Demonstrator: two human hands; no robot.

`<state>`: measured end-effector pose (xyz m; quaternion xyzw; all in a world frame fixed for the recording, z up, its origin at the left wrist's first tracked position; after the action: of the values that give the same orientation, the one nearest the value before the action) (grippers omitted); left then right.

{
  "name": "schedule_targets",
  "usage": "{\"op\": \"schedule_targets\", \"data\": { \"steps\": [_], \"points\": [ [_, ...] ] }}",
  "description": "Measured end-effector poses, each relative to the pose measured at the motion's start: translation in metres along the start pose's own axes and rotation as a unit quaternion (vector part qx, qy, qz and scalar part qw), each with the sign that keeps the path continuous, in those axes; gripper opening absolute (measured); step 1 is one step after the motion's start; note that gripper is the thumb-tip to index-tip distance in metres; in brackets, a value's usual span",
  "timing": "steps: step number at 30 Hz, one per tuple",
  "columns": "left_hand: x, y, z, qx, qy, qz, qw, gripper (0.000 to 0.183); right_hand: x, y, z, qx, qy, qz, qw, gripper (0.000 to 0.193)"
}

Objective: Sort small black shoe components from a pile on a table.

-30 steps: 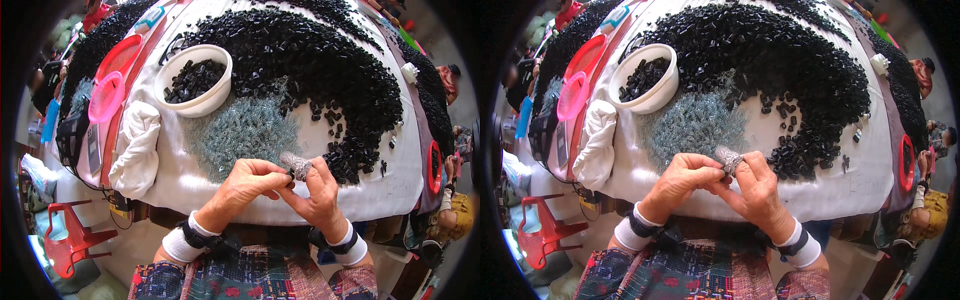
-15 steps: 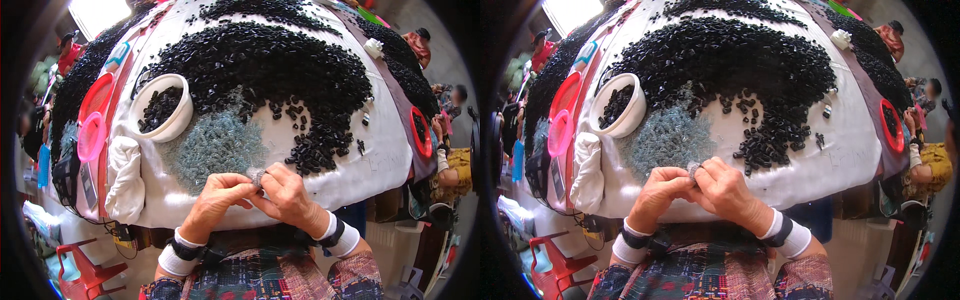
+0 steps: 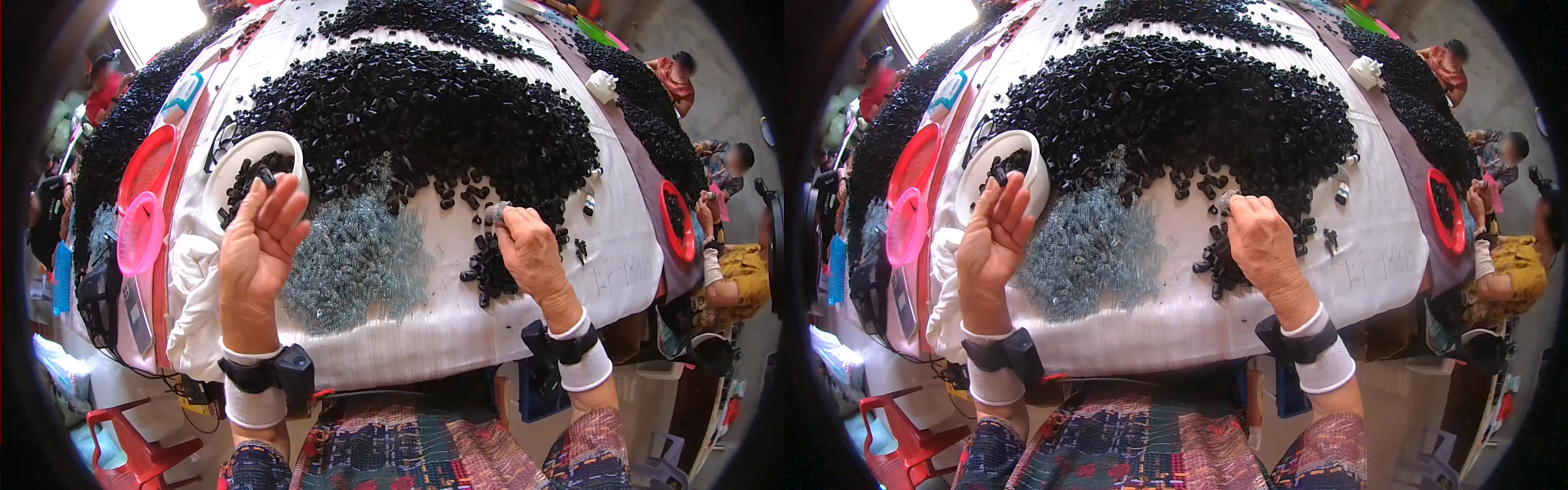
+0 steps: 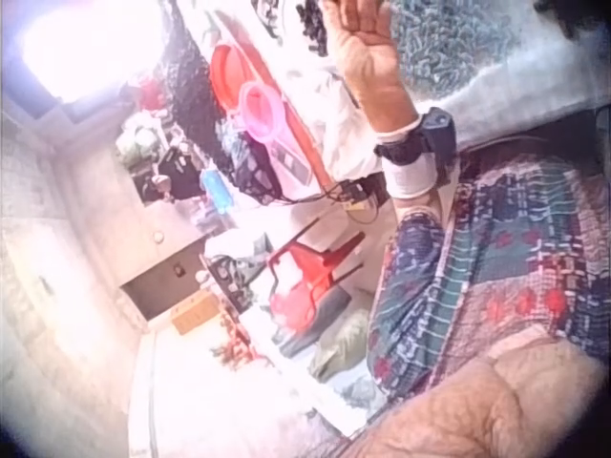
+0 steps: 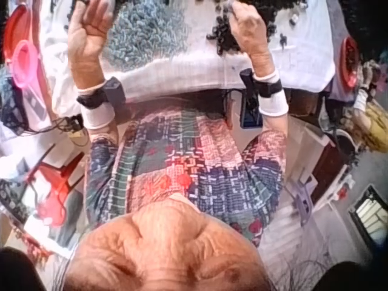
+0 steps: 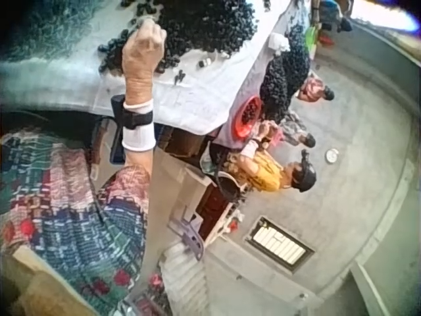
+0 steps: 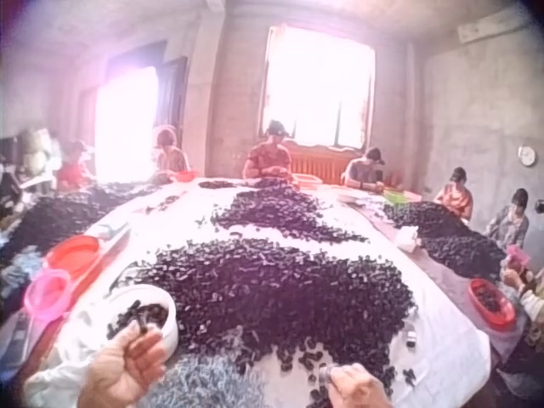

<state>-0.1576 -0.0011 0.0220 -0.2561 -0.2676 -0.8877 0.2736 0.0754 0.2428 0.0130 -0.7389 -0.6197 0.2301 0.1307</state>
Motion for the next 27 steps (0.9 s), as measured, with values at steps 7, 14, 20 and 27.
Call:
{"op": "schedule_targets", "data": {
  "steps": [7, 14, 20, 27],
  "points": [
    [0.015, -0.002, 0.001, -0.050, 0.002, -0.003, 0.999, 0.029, -0.009, -0.019, 0.010, -0.100, 0.004, 0.005, 0.995, 0.013],
    [-0.042, 0.022, 0.010, -0.065, -0.061, -0.112, 0.990, 0.027, -0.021, -0.011, 0.029, -0.115, 0.004, -0.016, 0.993, 0.031],
    [-0.081, 0.034, 0.012, -0.066, -0.095, -0.197, 0.974, 0.023, -0.036, -0.015, 0.021, -0.080, -0.187, 0.030, 0.979, 0.033],
    [-0.093, 0.043, 0.010, -0.057, -0.104, -0.223, 0.968, 0.022, -0.052, -0.020, 0.035, -0.068, -0.129, -0.073, 0.987, 0.030]
  ]
}}
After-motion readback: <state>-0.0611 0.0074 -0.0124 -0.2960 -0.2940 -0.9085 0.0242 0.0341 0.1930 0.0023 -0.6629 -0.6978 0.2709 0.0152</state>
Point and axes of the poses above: each hand's wrist, its own y-axis away from the middle knuckle, its own z-axis out of the palm, x = y × z, the point moved 3 cm from there along -y, towards the middle knuckle, and after that the axes turned 9 degrees about -z, right-handed, at the moved point
